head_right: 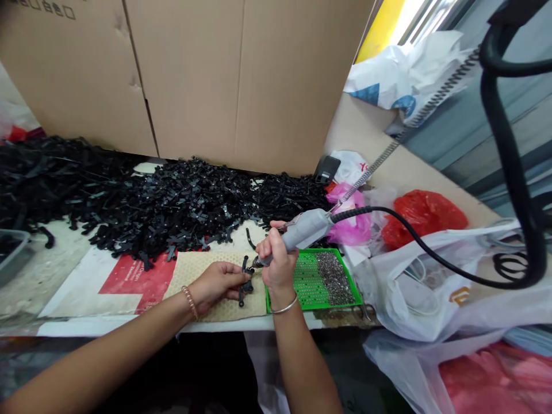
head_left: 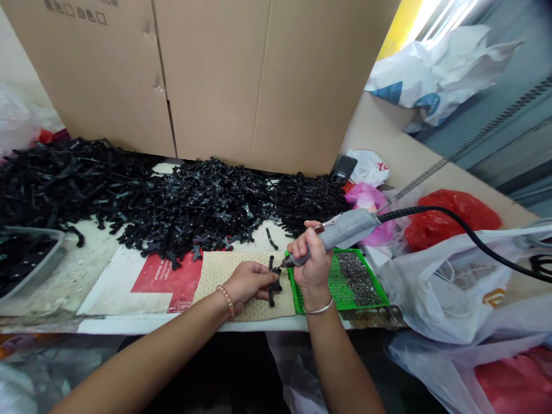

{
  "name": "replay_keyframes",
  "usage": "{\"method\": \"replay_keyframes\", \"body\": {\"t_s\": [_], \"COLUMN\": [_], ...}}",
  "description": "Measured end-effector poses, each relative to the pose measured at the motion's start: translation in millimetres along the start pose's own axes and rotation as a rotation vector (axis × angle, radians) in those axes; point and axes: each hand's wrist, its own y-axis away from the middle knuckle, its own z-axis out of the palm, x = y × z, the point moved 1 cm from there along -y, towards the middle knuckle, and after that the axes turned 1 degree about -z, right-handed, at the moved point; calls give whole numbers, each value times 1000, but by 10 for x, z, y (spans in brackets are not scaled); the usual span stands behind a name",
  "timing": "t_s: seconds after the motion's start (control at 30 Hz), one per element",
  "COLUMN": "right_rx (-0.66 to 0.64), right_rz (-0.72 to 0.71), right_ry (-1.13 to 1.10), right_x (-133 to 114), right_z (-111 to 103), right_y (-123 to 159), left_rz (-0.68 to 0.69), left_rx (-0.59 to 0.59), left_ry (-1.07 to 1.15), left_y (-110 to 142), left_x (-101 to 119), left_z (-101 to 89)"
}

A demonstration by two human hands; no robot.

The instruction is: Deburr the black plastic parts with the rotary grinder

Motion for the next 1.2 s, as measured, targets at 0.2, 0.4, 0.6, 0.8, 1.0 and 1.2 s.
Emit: {"method": "replay_keyframes", "body": {"t_s": [0.2, 0.4, 0.6, 0.8, 1.0, 1.2], "right_rx": [-7, -17, -13, -32, -35, -52], "right_rz": [-14, -14, -15, -23, -18, -25], "right_ry": [15, 14, 11, 9, 31, 58], "right_x": [-9, 9, 27, 41, 45, 56], "right_z": [2, -5, -21, -26, -20, -7], "right_y": [-11, -1, 3, 16, 34, 47], "left_rz": [0, 9, 21, 24, 20, 25], "left_rx": [10, 12, 11, 28, 29, 29], "left_ry": [6, -6, -10, -29, -25, -31], "left_y": [-2, 17, 7, 27, 32, 19], "left_x": [-11, -4, -16, -4, 6, -6], "left_z": [-5, 3, -1, 9, 20, 13]}}
